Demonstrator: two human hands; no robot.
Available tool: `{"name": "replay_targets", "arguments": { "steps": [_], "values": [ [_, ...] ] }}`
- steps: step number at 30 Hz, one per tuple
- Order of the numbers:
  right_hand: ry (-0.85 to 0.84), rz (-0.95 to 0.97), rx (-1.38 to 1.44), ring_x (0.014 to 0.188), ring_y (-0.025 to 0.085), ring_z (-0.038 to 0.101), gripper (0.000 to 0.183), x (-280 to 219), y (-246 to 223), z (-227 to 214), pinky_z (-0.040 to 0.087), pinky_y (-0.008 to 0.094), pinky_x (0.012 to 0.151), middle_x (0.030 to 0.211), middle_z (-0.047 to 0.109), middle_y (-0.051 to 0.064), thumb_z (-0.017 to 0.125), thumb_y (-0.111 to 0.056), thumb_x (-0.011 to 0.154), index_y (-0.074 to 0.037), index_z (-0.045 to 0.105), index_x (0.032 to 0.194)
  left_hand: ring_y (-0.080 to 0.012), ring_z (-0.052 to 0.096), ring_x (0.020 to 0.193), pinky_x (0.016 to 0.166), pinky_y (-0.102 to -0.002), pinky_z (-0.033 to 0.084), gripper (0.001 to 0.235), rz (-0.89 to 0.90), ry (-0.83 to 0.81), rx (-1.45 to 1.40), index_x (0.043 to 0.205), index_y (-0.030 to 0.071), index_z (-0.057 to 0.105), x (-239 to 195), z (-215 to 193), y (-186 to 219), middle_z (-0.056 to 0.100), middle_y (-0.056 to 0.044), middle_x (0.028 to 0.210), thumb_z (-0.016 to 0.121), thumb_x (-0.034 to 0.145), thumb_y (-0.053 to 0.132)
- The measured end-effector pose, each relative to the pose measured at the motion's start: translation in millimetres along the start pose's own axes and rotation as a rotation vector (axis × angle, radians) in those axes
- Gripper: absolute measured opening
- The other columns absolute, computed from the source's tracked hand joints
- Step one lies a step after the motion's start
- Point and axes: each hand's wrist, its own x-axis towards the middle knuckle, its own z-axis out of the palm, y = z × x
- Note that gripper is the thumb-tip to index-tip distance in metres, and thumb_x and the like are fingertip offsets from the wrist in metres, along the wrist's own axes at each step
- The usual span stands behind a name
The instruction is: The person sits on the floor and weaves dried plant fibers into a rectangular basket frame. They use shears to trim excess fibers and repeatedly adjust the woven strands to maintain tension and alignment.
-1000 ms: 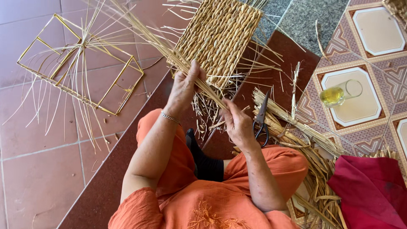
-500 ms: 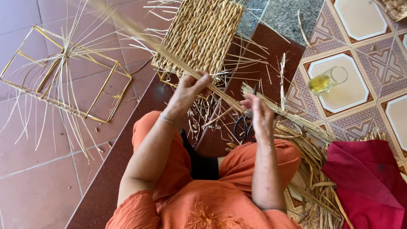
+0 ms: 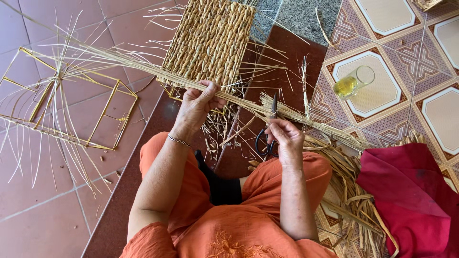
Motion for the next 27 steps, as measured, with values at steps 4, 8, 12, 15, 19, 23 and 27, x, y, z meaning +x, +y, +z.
{"name": "replay_targets", "arguments": {
  "steps": [4,8,12,15,19,23,27],
  "values": [
    [0.065,-0.062,-0.084,0.067,0.013,0.071,0.007,-2,6,0,0.059,0.026,0.058,0.087,0.077,0.011,0.077,-0.008,0.095,-0.005,0.075,0.102,-0.0166,0.074,0.082,0.075,-0.032,0.063,0.012,-0.032,-0.014,0.032,0.106,0.005,0.067,-4,6,2,0.072,-0.007,0.096,0.071,0.100,0.014],
    [0.089,-0.041,-0.125,0.070,0.012,0.072,0.008,-3,6,4,0.062,0.026,0.062,0.090,0.078,0.010,0.075,-0.008,0.093,-0.006,0.073,0.100,-0.0167,0.074,0.083,0.075,-0.031,0.063,0.013,-0.052,-0.018,0.048,0.106,0.004,0.068,-6,12,5,0.073,-0.007,0.096,0.072,0.099,0.014],
    [0.077,-0.074,-0.146,0.074,0.011,0.071,0.008,0,5,-1,0.061,0.026,0.064,0.088,0.075,0.008,0.075,-0.012,0.097,-0.005,0.072,0.096,-0.0176,0.075,0.086,0.079,-0.032,0.063,0.015,-0.057,-0.018,0.070,0.106,0.003,0.069,-6,13,8,0.073,-0.007,0.098,0.071,0.099,0.016],
    [0.112,-0.168,-0.255,0.070,0.010,0.058,0.015,6,6,-9,0.053,0.025,0.061,0.084,0.069,0.005,0.077,-0.018,0.099,-0.005,0.072,0.097,-0.0174,0.075,0.089,0.083,-0.034,0.065,0.017,-0.070,0.010,0.123,0.106,0.003,0.069,-6,11,8,0.074,-0.009,0.101,0.072,0.098,0.017],
    [0.075,-0.159,-0.188,0.077,0.010,0.065,0.020,10,3,-19,0.059,0.027,0.069,0.088,0.071,0.003,0.077,-0.025,0.099,-0.007,0.069,0.094,-0.0206,0.077,0.088,0.079,-0.034,0.067,0.020,-0.086,0.053,0.153,0.107,0.001,0.067,-6,13,5,0.073,-0.012,0.098,0.072,0.098,0.018],
    [0.137,-0.077,-0.147,0.067,0.010,0.063,0.025,15,3,-26,0.056,0.026,0.062,0.079,0.068,0.003,0.074,-0.030,0.102,-0.008,0.067,0.090,-0.0237,0.078,0.087,0.077,-0.035,0.068,0.020,-0.073,0.059,0.094,0.108,0.000,0.065,-1,11,4,0.073,-0.015,0.097,0.070,0.099,0.017],
    [0.312,0.039,-0.118,0.072,0.007,0.069,0.029,18,21,-39,0.060,0.025,0.064,0.085,0.074,0.000,0.063,-0.038,0.100,-0.012,0.071,0.095,-0.0232,0.077,0.088,0.078,-0.036,0.067,0.018,-0.042,0.075,0.050,0.109,0.000,0.065,3,1,2,0.074,-0.015,0.099,0.070,0.099,0.014]
  ]
}}
